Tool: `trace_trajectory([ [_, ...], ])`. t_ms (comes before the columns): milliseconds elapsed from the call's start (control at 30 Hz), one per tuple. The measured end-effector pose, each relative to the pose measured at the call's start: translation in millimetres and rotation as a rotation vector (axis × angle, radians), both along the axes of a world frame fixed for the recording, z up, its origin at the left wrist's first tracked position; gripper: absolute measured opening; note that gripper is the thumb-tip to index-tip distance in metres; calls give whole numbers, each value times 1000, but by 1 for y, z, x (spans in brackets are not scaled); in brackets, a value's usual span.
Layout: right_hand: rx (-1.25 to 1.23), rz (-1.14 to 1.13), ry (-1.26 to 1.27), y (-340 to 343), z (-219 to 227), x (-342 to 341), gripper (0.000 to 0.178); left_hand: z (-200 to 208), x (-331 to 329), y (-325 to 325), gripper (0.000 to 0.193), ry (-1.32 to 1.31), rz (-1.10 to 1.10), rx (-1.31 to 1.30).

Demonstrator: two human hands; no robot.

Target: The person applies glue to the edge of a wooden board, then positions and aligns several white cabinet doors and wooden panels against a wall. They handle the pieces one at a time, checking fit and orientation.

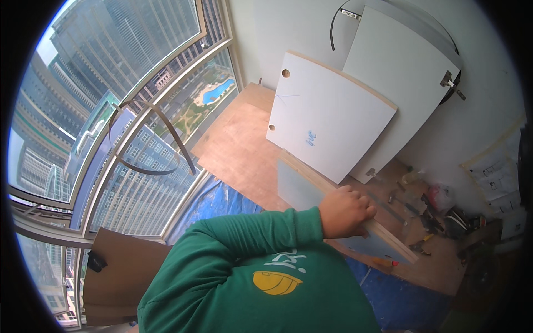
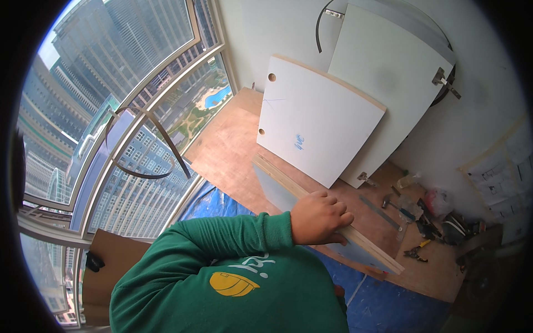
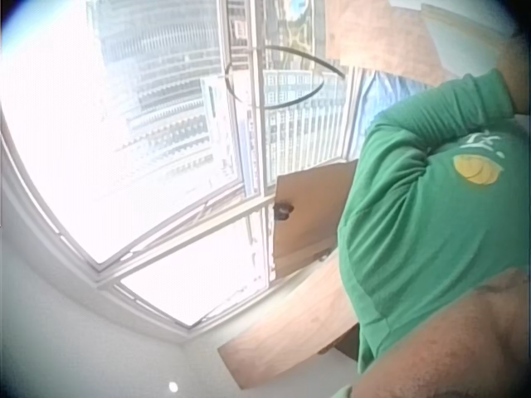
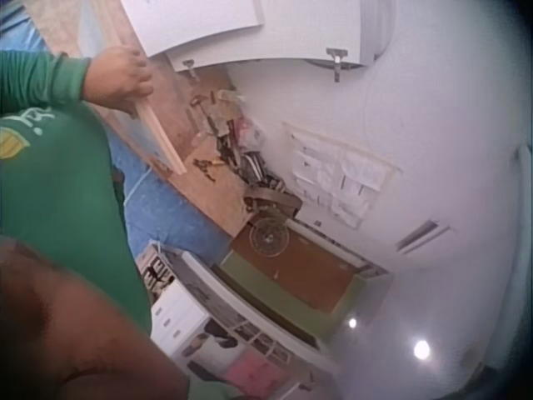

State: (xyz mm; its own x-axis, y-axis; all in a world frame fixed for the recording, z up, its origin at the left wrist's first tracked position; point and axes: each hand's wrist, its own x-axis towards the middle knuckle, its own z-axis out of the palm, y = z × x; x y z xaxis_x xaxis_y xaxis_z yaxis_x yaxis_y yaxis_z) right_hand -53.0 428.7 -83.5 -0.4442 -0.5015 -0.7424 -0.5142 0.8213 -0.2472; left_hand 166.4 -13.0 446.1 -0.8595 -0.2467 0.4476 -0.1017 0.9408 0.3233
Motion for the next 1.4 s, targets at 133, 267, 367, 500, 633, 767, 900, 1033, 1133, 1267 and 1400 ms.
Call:
trace_trajectory([
  [133,-4,10,6,3,-2,-1,52,-1,-1,1,51,-4,4,-3],
  [267,-9,26,13,7,-6,-4,51,-2,-1,1,51,-5,9,-8],
  [367,-19,50,24,12,-12,-5,51,1,0,2,52,-11,4,-1],
  [500,-50,131,44,22,-23,-9,50,0,1,4,52,-12,9,-1],
  [633,-141,433,135,38,-38,-14,50,1,-2,3,51,-14,-7,5],
  [767,-186,518,111,39,-35,-25,49,-4,10,-2,50,11,18,-22],
  [900,-190,-793,-494,31,-32,-8,42,6,-3,4,50,31,-25,-71],
  [1033,-142,-923,-558,19,-11,0,42,3,1,3,51,35,-4,-77],
  [1133,-142,-960,-540,9,-1,9,36,-1,6,2,51,37,22,-64],
  [1267,-164,-1039,-760,19,-10,4,26,5,0,4,52,50,-9,-71],
  [1400,-171,-1124,-827,14,-3,4,27,5,2,4,52,47,-1,-87],
])
